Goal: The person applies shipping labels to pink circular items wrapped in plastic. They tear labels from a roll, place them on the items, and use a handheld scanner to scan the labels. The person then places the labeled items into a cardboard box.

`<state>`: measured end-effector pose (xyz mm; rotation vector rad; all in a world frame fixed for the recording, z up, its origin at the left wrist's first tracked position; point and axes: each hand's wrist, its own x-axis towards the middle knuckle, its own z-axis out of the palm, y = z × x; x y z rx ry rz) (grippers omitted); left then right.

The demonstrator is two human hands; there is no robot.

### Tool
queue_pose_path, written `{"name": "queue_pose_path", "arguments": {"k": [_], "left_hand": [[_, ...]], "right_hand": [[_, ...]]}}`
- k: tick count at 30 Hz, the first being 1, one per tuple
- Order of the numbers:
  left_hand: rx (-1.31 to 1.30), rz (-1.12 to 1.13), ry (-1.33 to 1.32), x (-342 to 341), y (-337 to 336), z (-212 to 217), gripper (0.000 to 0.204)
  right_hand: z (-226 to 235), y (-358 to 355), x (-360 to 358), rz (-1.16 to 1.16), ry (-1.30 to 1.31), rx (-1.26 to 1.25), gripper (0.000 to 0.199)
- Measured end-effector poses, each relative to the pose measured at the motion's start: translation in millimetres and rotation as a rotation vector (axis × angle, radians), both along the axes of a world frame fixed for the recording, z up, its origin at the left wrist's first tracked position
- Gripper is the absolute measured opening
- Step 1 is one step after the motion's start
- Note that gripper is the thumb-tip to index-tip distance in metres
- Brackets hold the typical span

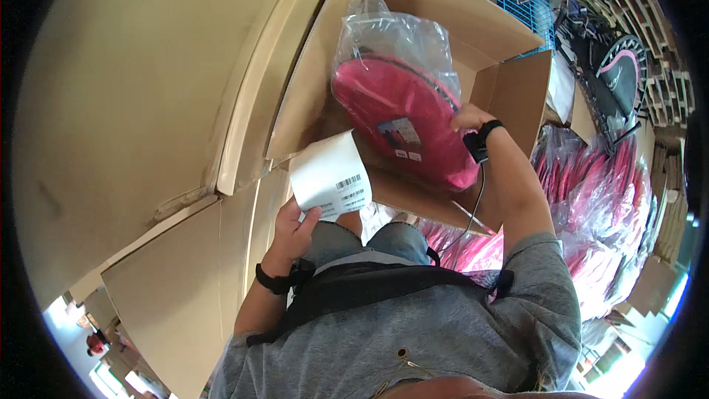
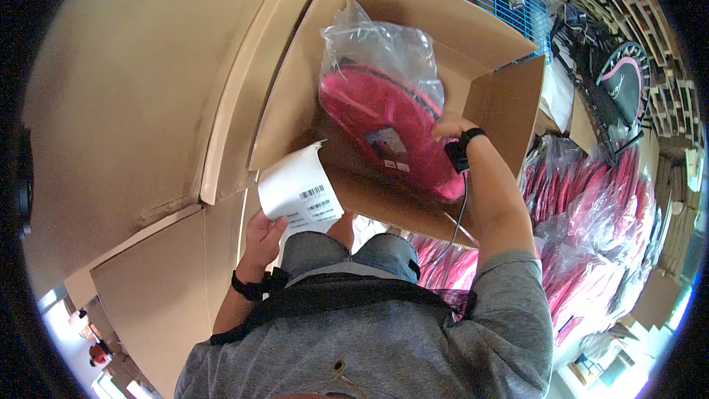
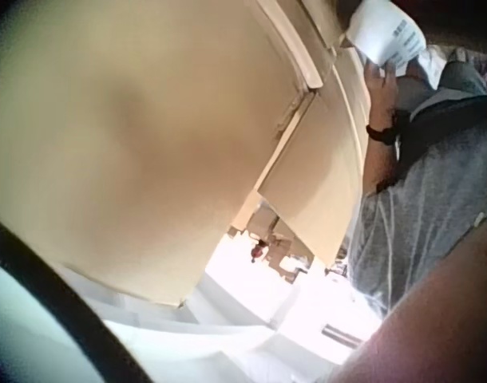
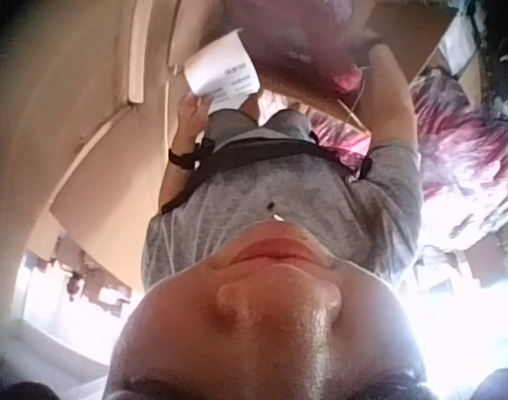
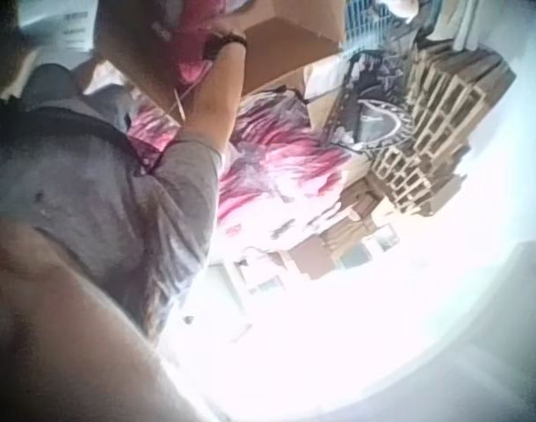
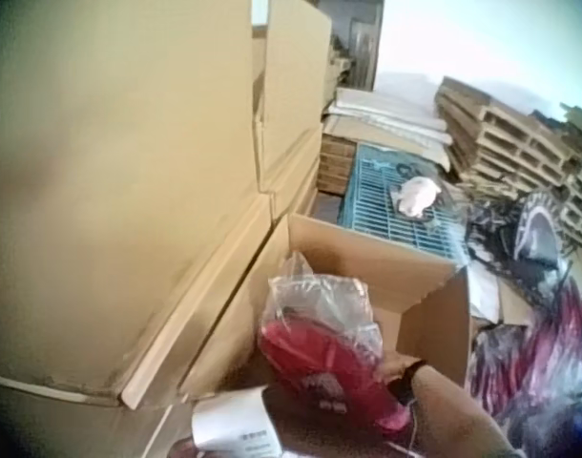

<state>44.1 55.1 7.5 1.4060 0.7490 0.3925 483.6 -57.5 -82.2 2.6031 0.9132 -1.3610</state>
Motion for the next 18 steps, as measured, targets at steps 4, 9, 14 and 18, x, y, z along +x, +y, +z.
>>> {"name": "queue_pose_path", "arguments": {"k": [4,9,14,18], "left_hand": [[0.009,-0.044,0.136,-6.7,-2.3,-16.8,0.024],[0.012,-0.030,0.291,-17.1,-8.6,-18.1,0.025],[-0.068,-0.020,0.323,-19.2,-10.1,-30.9,0.024],[-0.113,-0.056,0.340,-5.7,-15.2,-30.4,0.023]], "right_hand": [[-42.0,-1.7,23.3,-0.254,-0.593,0.276,0.036],[-93.5,-7.3,76.8,-0.505,-0.471,0.053,0.042],[-158.1,-19.3,128.1,-0.469,-0.273,-0.006,0.043],[-162.9,-3.4,124.7,-0.557,-0.235,0.195,0.061]]}}
